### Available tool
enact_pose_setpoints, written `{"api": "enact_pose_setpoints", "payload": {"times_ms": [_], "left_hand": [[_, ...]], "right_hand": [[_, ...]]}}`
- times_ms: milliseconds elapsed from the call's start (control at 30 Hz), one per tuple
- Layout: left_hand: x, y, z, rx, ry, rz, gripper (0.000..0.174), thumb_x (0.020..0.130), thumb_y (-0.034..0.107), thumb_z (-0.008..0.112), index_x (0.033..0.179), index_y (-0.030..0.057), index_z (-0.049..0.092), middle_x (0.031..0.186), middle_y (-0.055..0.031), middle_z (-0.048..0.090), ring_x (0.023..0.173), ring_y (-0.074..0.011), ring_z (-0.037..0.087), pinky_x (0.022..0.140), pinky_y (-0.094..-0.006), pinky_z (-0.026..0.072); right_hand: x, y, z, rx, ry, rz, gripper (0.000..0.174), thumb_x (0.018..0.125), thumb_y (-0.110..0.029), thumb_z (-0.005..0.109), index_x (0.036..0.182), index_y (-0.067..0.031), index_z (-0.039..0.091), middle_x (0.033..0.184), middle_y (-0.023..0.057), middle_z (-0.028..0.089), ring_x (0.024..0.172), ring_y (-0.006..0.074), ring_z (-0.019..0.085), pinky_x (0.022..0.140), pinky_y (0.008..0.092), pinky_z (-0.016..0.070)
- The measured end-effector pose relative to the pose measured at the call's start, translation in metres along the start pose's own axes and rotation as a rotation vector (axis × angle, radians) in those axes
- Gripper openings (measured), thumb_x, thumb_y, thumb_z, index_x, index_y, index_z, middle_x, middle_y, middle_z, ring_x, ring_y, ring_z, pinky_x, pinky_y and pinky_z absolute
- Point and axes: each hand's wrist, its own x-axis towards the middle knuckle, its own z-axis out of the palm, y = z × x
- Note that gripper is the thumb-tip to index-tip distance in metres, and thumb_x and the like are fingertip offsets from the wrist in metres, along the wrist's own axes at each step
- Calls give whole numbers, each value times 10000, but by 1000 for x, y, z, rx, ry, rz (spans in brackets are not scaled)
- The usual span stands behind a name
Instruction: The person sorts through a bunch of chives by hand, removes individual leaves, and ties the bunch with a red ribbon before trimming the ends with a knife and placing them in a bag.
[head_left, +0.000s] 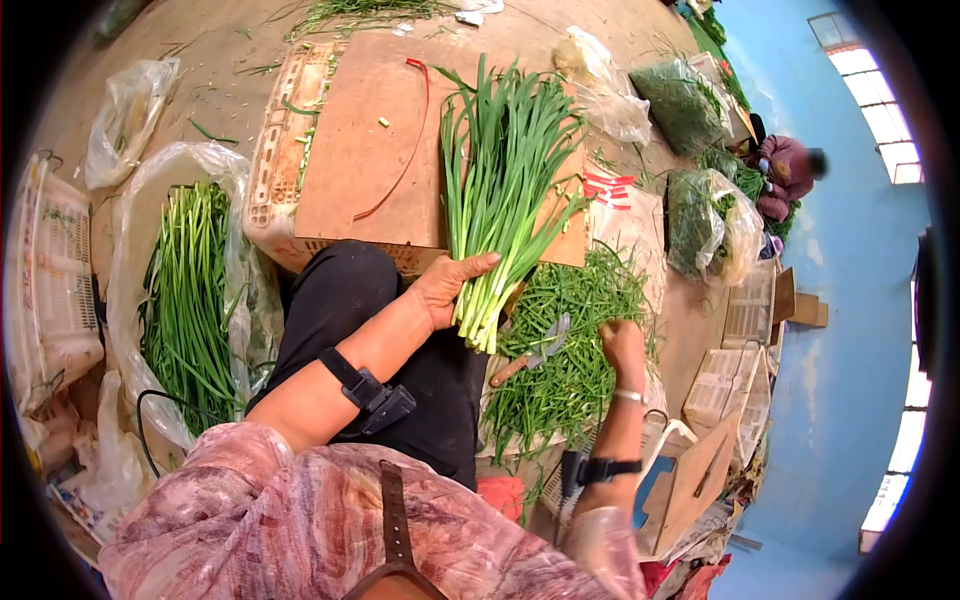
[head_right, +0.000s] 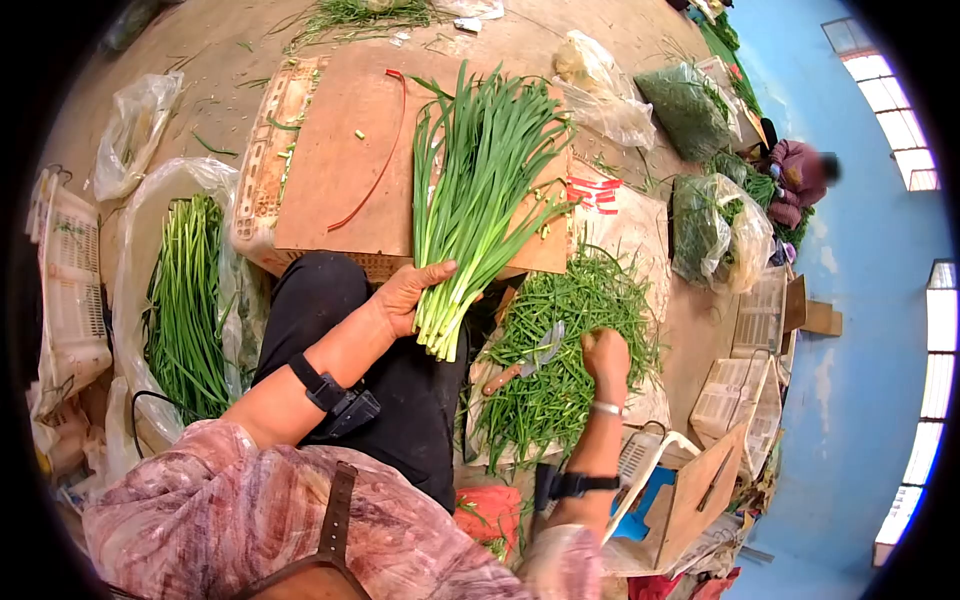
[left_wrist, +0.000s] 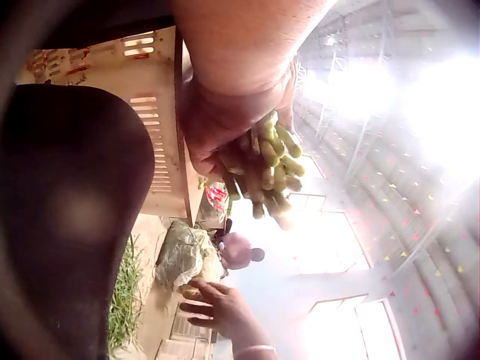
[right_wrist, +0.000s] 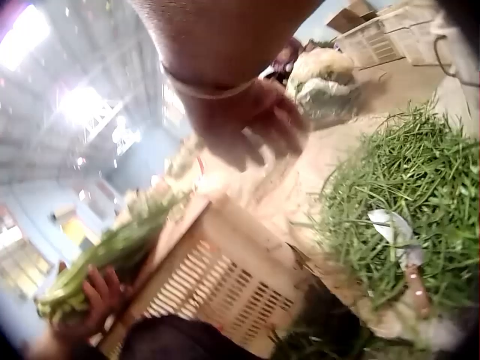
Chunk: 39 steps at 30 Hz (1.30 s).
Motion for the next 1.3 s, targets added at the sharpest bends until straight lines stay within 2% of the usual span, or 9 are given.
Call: {"api": "enact_pose_setpoints", "payload": {"times_ms": [67, 200, 300, 500, 733, 867, 900, 1067, 1300], "left_hand": [[2, 0, -1, 138, 148, 33, 370, 746, 99, 709, 1060, -28, 561, 939, -161, 636, 790, -235, 648, 730, -346, 552], [-9, -5, 34, 466, 159, 246, 367, 716, 48, 725, 1040, -15, 565, 903, -78, 629, 771, -161, 615, 696, -290, 515], [-14, -14, 55, 707, 209, 415, 378, 688, -9, 717, 1034, -4, 565, 920, -79, 628, 787, -158, 616, 703, -305, 519], [-22, 5, 71, 869, 184, 407, 491, 689, 74, 755, 1119, 23, 523, 1013, -64, 602, 893, -144, 577, 787, -285, 481], [-18, 3, 25, 360, 140, 113, 474, 742, 286, 730, 1072, 5, 539, 963, -84, 618, 861, -182, 612, 738, -329, 528], [-13, 3, 15, 244, 117, 109, 498, 790, 382, 656, 1098, 11, 530, 1002, -104, 623, 886, -195, 624, 768, -340, 534], [-12, 1, 13, 228, 108, 121, 524, 802, 420, 629, 1118, 15, 523, 1014, -105, 622, 893, -193, 623, 777, -343, 532], [-8, -5, 18, 197, 68, 182, 640, 807, 596, 506, 1199, 90, 501, 1023, -54, 615, 875, -157, 605, 775, -341, 514], [-6, -11, 9, 257, 128, 248, 566, 887, 531, 408, 1259, 105, 435, 1177, -44, 548, 1056, -163, 529, 917, -337, 442]], "right_hand": [[-15, -22, 4, 478, -115, 232, 272, 874, -189, 511, 952, 54, 606, 788, 116, 631, 600, 200, 648, 490, 258, 505], [-44, -121, 30, 990, -386, 105, 587, 904, -416, 454, 1200, 90, 436, 982, 175, 625, 819, 238, 648, 696, 336, 543], [-35, -151, 50, 1278, -584, -88, 425, 892, -453, 476, 943, -35, 538, 590, -43, 415, 515, 109, 439, 528, 243, 457], [-35, -192, 66, 1435, -226, -160, 468, 902, -398, 490, 1068, 38, 523, 893, 109, 598, 748, 186, 588, 672, 295, 504], [-26, -175, 77, 1250, -389, -8, 523, 902, -439, 465, 1009, 67, 545, 929, 150, 598, 787, 207, 589, 701, 329, 496], [-28, -170, 59, 1090, -308, 64, 526, 882, -544, 417, 860, -40, 565, 516, -37, 408, 427, 73, 416, 402, 214, 374], [-12, -141, 64, 1071, -382, 8, 554, 893, -532, 403, 912, -4, 572, 589, 8, 484, 475, 109, 497, 426, 224, 405], [-22, -162, 42, 308, 439, -404, 447, 866, -342, 547, 1027, 75, 556, 876, 163, 619, 735, 217, 623, 580, 300, 479], [-23, -250, 54, -119, 239, -507, 330, 734, -301, 670, 858, -1, 616, 876, 201, 578, 778, 367, 577, 672, 416, 472]]}}
